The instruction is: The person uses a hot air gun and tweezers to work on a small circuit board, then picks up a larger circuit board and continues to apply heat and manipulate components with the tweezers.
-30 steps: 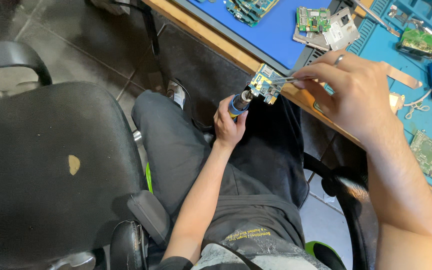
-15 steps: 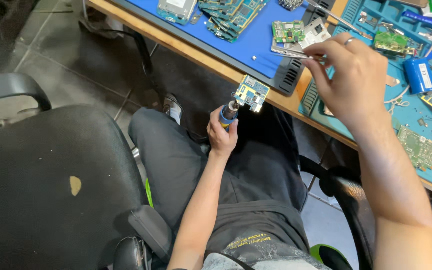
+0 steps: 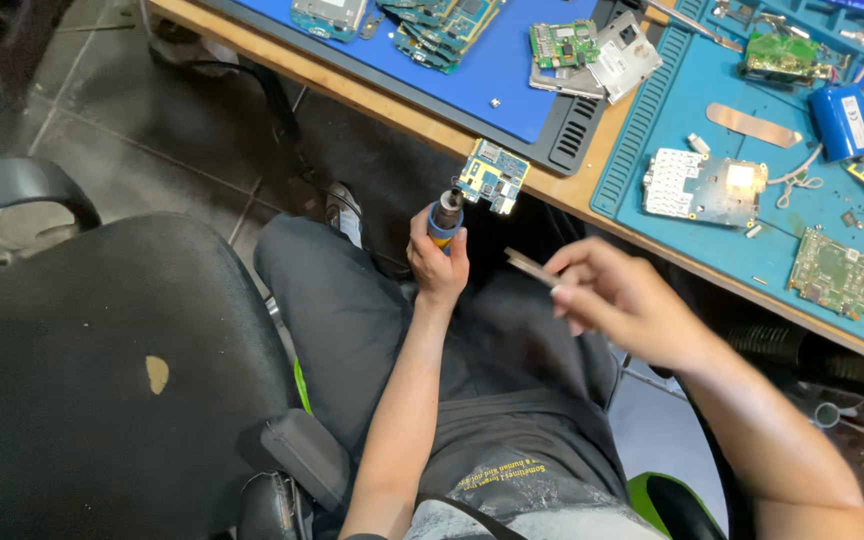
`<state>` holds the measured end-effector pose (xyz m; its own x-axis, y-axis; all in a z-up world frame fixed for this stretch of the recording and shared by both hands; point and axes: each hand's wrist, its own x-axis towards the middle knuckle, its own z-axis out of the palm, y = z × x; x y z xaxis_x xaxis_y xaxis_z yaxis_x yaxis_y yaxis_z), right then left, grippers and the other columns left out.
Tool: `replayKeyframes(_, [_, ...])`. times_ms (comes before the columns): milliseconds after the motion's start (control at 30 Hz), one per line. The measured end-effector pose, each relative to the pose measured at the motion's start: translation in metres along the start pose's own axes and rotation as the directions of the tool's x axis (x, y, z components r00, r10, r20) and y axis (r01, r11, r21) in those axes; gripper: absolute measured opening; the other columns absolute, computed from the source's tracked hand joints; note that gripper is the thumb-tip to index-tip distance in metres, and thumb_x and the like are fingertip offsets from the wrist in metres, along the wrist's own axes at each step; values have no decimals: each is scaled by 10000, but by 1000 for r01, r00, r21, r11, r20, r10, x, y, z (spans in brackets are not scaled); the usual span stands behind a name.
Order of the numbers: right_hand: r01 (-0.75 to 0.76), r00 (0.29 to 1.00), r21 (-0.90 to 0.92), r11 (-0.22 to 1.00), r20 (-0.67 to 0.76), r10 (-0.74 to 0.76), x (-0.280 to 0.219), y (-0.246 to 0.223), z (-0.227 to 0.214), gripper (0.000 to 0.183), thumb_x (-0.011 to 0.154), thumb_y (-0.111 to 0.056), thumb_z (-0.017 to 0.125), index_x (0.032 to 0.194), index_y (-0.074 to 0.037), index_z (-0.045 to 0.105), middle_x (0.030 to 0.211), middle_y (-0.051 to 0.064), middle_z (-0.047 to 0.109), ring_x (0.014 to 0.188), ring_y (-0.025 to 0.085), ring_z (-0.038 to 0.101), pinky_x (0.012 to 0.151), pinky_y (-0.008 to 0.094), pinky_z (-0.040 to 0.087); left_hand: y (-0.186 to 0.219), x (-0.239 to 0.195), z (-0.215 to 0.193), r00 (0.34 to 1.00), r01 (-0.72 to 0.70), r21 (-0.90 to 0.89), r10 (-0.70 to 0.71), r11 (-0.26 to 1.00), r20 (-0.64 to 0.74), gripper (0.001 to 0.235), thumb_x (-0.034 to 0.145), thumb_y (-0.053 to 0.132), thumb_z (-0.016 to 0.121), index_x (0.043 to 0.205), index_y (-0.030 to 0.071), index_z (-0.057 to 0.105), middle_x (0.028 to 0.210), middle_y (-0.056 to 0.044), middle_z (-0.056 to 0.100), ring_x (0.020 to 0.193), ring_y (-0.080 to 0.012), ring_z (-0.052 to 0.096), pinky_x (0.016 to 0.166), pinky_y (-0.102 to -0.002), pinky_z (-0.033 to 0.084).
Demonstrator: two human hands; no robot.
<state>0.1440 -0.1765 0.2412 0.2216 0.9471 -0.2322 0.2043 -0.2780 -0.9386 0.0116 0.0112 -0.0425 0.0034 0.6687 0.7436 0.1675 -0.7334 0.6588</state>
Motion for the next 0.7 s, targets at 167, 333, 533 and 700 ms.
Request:
replayKeyframes(167, [-46, 992, -59, 997, 118, 53, -10, 36, 24, 205, 1052, -116, 682, 1210, -28, 778, 845, 135, 879, 661, 205, 844, 631, 389, 709, -13, -16, -1, 989, 144, 18, -144, 989, -18, 626, 1049, 425, 762, 1408, -69, 625, 1161, -283, 769, 969, -540, 777, 855, -560, 645])
replayKeyframes(333, [-151, 969, -52, 987, 188, 159, -12, 42, 30, 191, 1084, -126, 641, 1159, -4, 768, 824, 153, 889, 698, 232, 882, 685, 405, 751, -33, -24, -2, 934, 346, 70, -337, 936, -117, 675, 1047, 498, 743, 1484, 4, 602, 1162, -260, 804, 1040, -493, 795, 908, -522, 645])
replayKeyframes(533, [-116, 965, -87, 989, 225, 133, -12, 39, 22, 172, 1117, -214, 623, 1176, -56, 657, 836, 126, 887, 748, 243, 876, 683, 384, 730, -42, -19, 3, 896, 392, -38, -390, 919, -210, 527, 1105, 243, 766, 1485, -74, 584, 1315, -355, 670, 1189, -501, 698, 1131, -533, 513])
replayKeyframes(700, [-7, 974, -278, 961, 214, 69, -20, 19, 10, 182, 1114, -263, 666, 1048, -98, 702, 805, 74, 865, 720, 252, 840, 625, 360, 673, -15, 9, -4, 778, 613, -17, -607, 790, -161, 693, 1156, 157, 732, 1686, -103, 370, 1594, -478, 509, 1515, -546, 539, 1314, -592, 402])
